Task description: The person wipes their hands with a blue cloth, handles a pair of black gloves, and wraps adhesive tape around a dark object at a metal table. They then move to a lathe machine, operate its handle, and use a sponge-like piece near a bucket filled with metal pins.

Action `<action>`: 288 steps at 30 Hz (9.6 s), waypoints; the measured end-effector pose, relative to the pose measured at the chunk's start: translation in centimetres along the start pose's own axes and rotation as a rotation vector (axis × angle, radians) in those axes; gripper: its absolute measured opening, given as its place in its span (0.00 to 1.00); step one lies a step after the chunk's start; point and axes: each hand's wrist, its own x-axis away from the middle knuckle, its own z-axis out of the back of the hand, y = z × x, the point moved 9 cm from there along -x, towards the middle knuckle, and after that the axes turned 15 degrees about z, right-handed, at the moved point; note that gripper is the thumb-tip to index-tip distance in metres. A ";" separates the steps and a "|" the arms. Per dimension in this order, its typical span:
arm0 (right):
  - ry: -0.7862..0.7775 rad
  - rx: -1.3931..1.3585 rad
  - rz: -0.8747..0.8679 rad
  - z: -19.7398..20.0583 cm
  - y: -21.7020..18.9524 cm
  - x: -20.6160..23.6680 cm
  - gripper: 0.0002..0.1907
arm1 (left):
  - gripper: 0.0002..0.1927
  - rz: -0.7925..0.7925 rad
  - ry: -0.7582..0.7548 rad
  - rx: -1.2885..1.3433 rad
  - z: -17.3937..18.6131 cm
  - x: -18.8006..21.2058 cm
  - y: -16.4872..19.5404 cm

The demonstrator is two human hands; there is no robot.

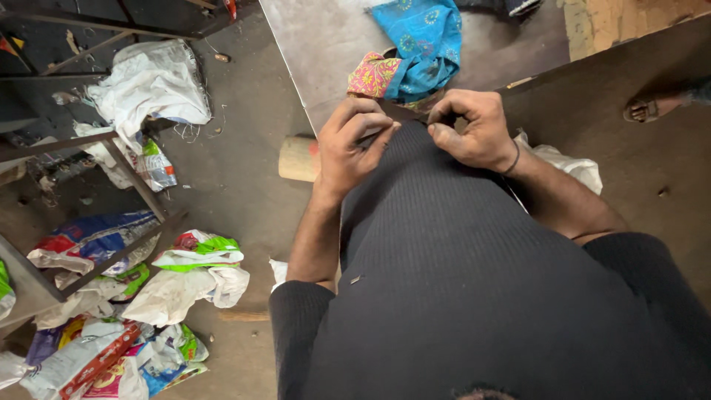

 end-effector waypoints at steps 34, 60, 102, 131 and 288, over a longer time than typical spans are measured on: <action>-0.020 0.113 0.508 0.5 -11.3 -3.4 0.12 | 0.14 -0.433 0.024 -0.091 0.0 0.0 6.9; -0.033 -0.108 0.228 -1.7 -8.6 -2.6 0.09 | 0.13 -0.360 -0.296 -0.031 0.9 -0.8 4.9; -0.305 -0.300 0.014 -6.1 -5.5 -5.8 0.03 | 0.15 -0.213 -0.687 0.059 0.8 -1.8 0.2; 0.466 0.088 -0.126 -1.9 -3.7 6.1 0.08 | 0.27 0.099 -0.460 -0.153 -5.3 -4.1 -10.4; 2.287 0.708 -0.895 128.7 -77.4 400.5 0.18 | 0.11 0.019 -2.103 0.093 -312.9 289.1 113.5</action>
